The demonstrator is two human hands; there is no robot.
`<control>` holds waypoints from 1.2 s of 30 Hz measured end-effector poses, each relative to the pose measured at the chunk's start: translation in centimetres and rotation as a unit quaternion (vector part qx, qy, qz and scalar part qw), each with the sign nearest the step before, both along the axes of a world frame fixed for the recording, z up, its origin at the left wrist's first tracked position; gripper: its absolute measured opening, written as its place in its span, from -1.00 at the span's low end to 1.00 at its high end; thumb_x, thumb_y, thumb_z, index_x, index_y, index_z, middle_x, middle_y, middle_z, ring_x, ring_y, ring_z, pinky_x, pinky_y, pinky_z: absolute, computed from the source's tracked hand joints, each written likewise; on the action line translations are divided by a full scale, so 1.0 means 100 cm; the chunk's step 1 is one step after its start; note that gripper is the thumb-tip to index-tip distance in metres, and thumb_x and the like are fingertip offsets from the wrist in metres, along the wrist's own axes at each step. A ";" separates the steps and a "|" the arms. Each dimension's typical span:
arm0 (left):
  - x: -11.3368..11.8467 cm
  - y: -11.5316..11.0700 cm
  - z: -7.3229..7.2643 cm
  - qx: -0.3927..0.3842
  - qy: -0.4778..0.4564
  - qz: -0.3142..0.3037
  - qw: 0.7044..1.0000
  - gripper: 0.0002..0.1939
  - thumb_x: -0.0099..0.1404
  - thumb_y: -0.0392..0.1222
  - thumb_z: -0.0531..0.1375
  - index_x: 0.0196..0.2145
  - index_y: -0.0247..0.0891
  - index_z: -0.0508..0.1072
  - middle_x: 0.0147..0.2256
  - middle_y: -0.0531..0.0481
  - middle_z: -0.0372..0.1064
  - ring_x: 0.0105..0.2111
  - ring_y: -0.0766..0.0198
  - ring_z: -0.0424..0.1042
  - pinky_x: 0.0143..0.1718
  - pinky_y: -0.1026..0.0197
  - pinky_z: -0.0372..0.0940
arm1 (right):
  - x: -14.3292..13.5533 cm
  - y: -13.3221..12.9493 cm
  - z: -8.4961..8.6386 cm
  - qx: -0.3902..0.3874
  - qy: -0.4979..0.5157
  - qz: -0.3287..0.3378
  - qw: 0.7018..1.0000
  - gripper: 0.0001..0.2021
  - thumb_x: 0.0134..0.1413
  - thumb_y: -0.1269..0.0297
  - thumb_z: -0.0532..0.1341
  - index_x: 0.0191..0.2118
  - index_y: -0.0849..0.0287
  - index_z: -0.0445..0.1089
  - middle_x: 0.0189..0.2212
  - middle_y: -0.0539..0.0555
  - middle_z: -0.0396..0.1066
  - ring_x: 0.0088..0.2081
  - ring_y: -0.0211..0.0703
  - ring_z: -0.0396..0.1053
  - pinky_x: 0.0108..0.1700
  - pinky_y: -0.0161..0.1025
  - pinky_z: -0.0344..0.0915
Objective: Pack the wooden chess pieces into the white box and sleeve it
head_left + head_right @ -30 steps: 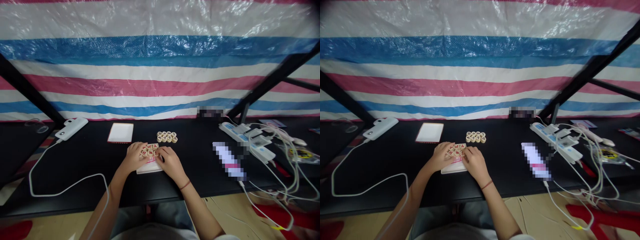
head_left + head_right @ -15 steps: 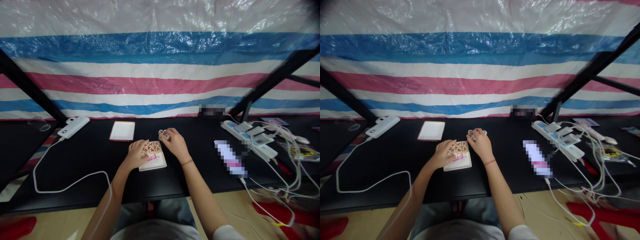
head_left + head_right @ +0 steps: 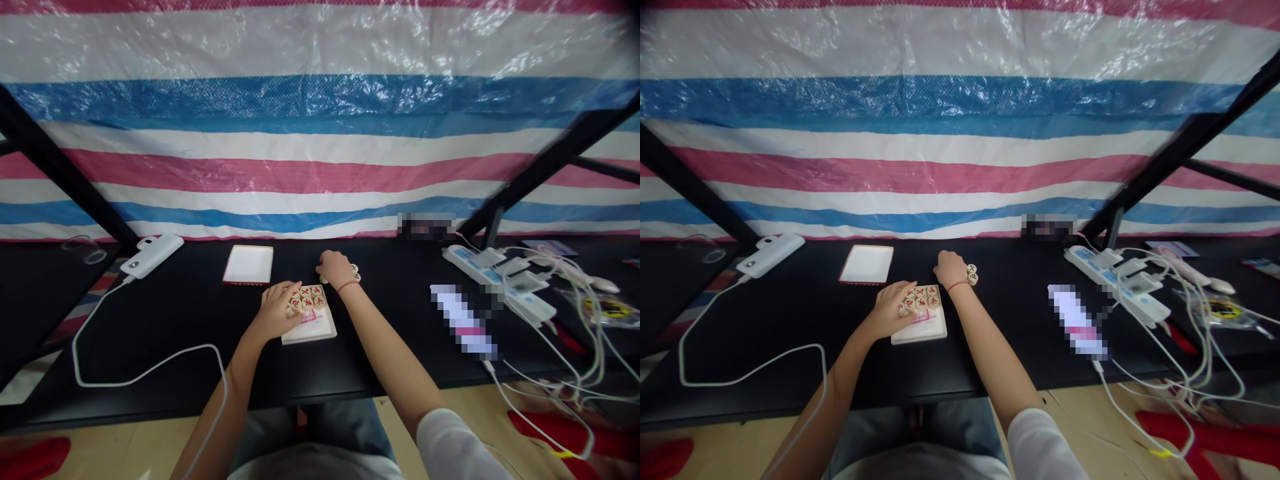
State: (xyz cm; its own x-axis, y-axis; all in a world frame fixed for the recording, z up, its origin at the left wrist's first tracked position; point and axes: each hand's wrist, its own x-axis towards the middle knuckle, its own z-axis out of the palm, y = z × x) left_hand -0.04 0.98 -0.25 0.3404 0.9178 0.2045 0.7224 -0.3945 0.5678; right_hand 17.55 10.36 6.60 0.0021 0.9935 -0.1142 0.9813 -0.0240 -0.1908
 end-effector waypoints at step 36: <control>-0.017 -0.057 0.032 0.087 0.069 0.043 0.993 -0.92 0.28 -0.20 0.19 -0.36 -0.14 0.49 -0.21 0.00 0.44 -0.21 0.17 0.35 -0.16 0.08 0.24 | 0.002 -0.134 -0.020 0.078 0.484 0.174 0.854 -0.74 0.00 0.44 0.18 -0.15 0.09 0.42 -0.18 0.06 0.40 -0.35 -0.30 0.40 -0.28 -0.31 0.41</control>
State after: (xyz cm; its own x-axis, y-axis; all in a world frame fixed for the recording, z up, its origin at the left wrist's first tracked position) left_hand -1.69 -4.76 2.92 0.2986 0.8993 0.3195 0.8242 -0.4117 0.3889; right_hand 17.73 -3.01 4.59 -0.3167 0.9184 0.2373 0.3059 0.3357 -0.8909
